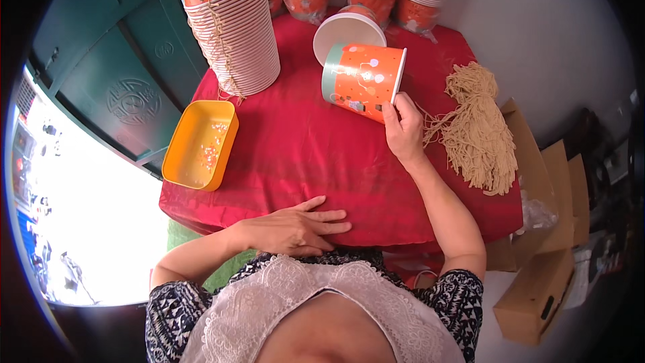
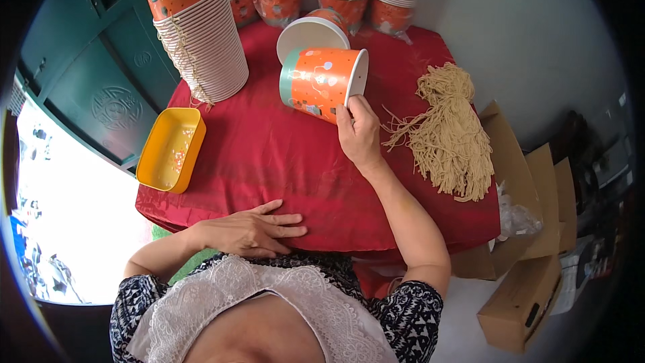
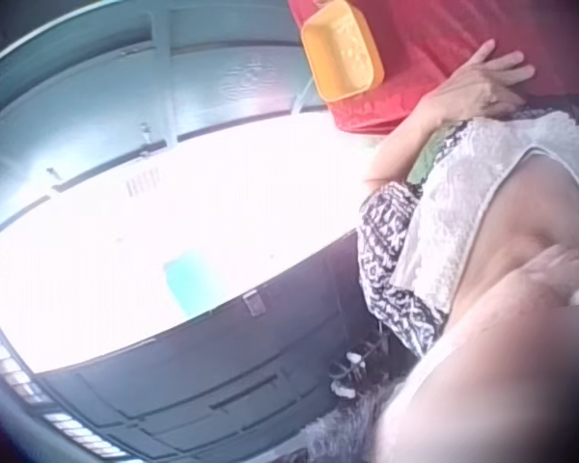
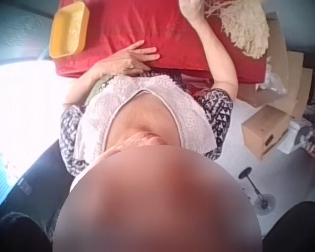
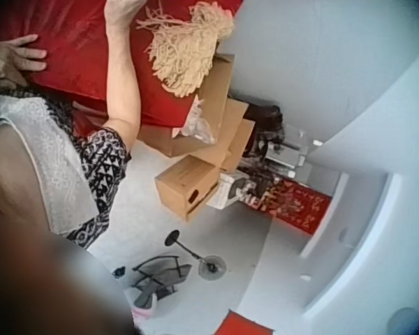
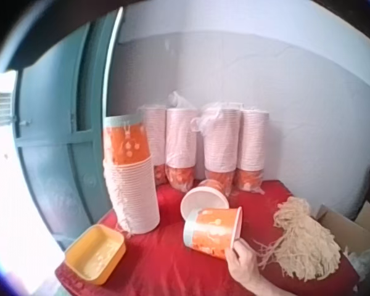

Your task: The recorder is assembling decorative paper buckets by applying small stickers and threading strings through holes to create handles.

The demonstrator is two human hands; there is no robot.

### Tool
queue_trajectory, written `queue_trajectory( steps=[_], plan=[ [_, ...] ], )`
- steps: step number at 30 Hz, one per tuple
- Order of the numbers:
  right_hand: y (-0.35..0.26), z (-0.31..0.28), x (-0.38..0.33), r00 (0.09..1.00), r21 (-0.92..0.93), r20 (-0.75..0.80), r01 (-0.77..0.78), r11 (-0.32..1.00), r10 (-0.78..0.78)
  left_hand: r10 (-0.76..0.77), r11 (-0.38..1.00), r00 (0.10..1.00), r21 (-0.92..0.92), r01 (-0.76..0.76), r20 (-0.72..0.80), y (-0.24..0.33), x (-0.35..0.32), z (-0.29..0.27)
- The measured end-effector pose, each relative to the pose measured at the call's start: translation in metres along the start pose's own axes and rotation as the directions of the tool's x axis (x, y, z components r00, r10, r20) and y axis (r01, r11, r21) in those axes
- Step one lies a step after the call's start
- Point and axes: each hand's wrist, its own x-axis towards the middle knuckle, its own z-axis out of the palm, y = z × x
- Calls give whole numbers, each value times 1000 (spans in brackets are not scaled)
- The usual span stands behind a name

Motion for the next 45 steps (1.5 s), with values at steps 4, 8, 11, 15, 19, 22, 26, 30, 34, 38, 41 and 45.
queue_trajectory(
  steps=[4, 8, 11, 15, 19, 22, 26, 30, 34, 38, 41, 45],
  plan=[
    [4, -10, 3, 999, 10, -21, -35, 999, 36, 20, 955, 999, -294, -29, -33, 16, -24, -27],
    [1, -17, 15, 998, -11, -26, -55, 998, 55, -259, 941, 938, -278, 192, -231, 27, -22, -55],
    [-14, -25, 27, 1000, -7, 9, 7, 1000, -7, -196, 976, 845, -20, 215, -498, 28, -7, -86],
    [-22, -39, 45, 925, -220, 182, 369, 903, -334, -18, 896, 666, 283, 342, -746, 33, 25, -125],
    [-39, -30, 45, 869, -269, 295, 474, 838, -397, -27, 803, 689, 395, 446, -724, 33, 53, -142],
    [-43, -23, 41, 847, -270, 299, 516, 813, -439, -80, 698, 732, 486, 526, -676, 19, 69, -137],
    [-40, -26, 40, 837, -277, 259, 543, 793, -482, -143, 606, 734, 528, 595, -664, -1, 69, -128],
    [-21, -53, 47, 921, -336, 123, 388, 858, -369, -87, 539, 684, 543, 644, -724, -3, 66, -125],
    [27, -84, 40, 994, -379, -48, 69, 923, -94, -127, 521, 699, 552, 651, -704, -7, 65, -124],
    [51, -103, 25, 975, -459, 27, -184, 869, 221, -65, 642, 656, 472, 605, -752, 6, 68, -124],
    [55, -110, 13, 953, -547, 135, -156, 822, 271, 141, 821, 569, 417, 391, -810, 6, 65, -114],
    [59, -115, 3, 897, -618, 226, -169, 768, 380, 280, 872, 502, 435, 223, -818, -11, 58, -89]
  ],
)
